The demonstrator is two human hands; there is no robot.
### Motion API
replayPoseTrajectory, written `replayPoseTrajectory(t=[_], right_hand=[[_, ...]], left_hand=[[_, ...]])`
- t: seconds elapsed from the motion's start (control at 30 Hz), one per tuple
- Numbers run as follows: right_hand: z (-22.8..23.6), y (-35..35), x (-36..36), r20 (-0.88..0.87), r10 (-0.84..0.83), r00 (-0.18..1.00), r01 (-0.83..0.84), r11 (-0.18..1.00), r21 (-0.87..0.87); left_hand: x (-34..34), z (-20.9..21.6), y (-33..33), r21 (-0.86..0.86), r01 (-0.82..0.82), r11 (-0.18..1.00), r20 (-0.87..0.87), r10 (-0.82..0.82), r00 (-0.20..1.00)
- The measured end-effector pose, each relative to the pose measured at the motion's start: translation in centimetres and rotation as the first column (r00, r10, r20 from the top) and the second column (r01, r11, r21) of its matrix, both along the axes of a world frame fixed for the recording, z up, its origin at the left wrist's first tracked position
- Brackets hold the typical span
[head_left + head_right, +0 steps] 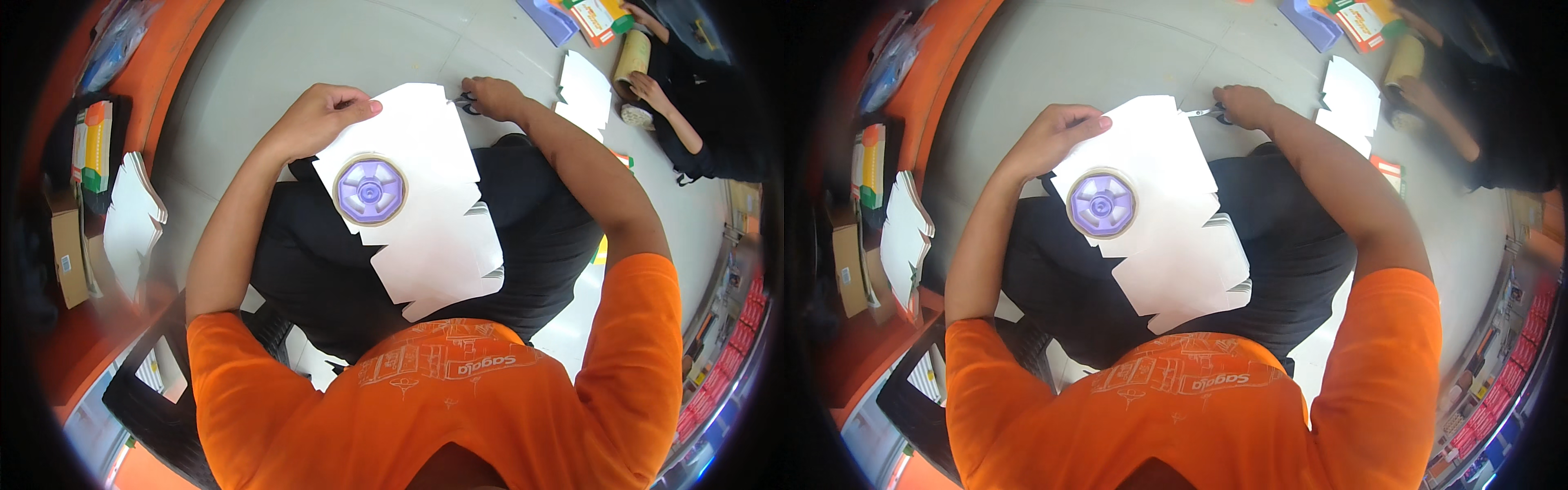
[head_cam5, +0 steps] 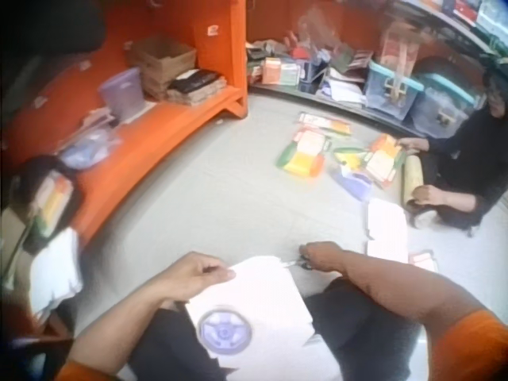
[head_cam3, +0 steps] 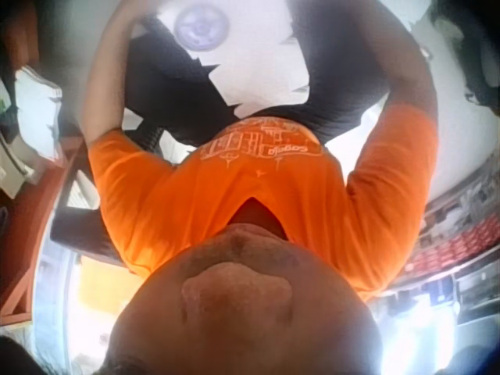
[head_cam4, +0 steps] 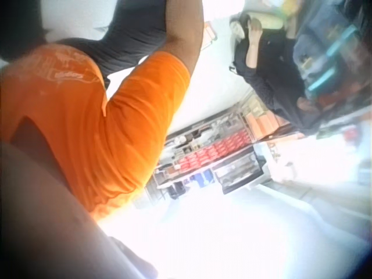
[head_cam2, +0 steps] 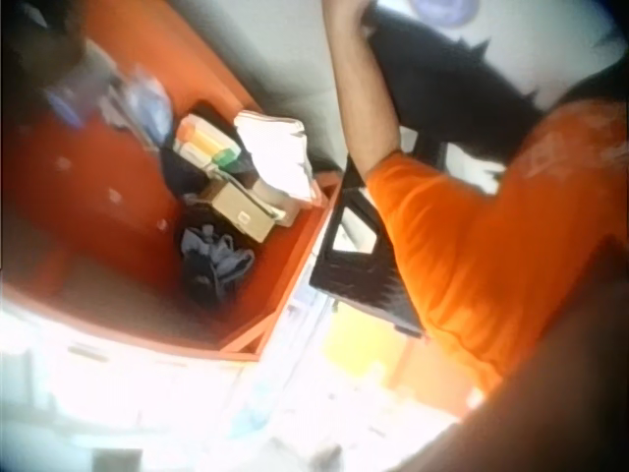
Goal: The person sits on the floor and assembles white paper boxes by applying clear tape to the edges and folding the flaps. They use scissors to cut the tape and handle multiple box pieces, stacking them as they are completed.
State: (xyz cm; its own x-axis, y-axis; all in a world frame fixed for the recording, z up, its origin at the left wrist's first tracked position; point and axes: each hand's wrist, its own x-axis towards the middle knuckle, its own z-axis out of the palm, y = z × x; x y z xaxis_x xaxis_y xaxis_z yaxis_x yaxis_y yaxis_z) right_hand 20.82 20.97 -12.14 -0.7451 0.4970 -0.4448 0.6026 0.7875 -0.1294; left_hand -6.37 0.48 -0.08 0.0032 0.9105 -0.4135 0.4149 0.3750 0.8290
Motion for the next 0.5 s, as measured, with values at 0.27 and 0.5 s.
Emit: replayPoseTrajectory(t=[0.27,0.5], right_hand=[[-3.6,0.2,-0.3,0.015,0.012,1.0,-0.014,0.991,0.134],[-2.8,0.1,-0.6,0.011,0.063,0.998,-0.063,0.987,0.145]], left_hand=[[-0.4,-0.5,-0.2,0.004,0.014,1.0,0.037,-0.015,0.999],[-0.4,-0.2,0.1,-0.03,0.02,0.999,0.011,-0.02,1.0]])
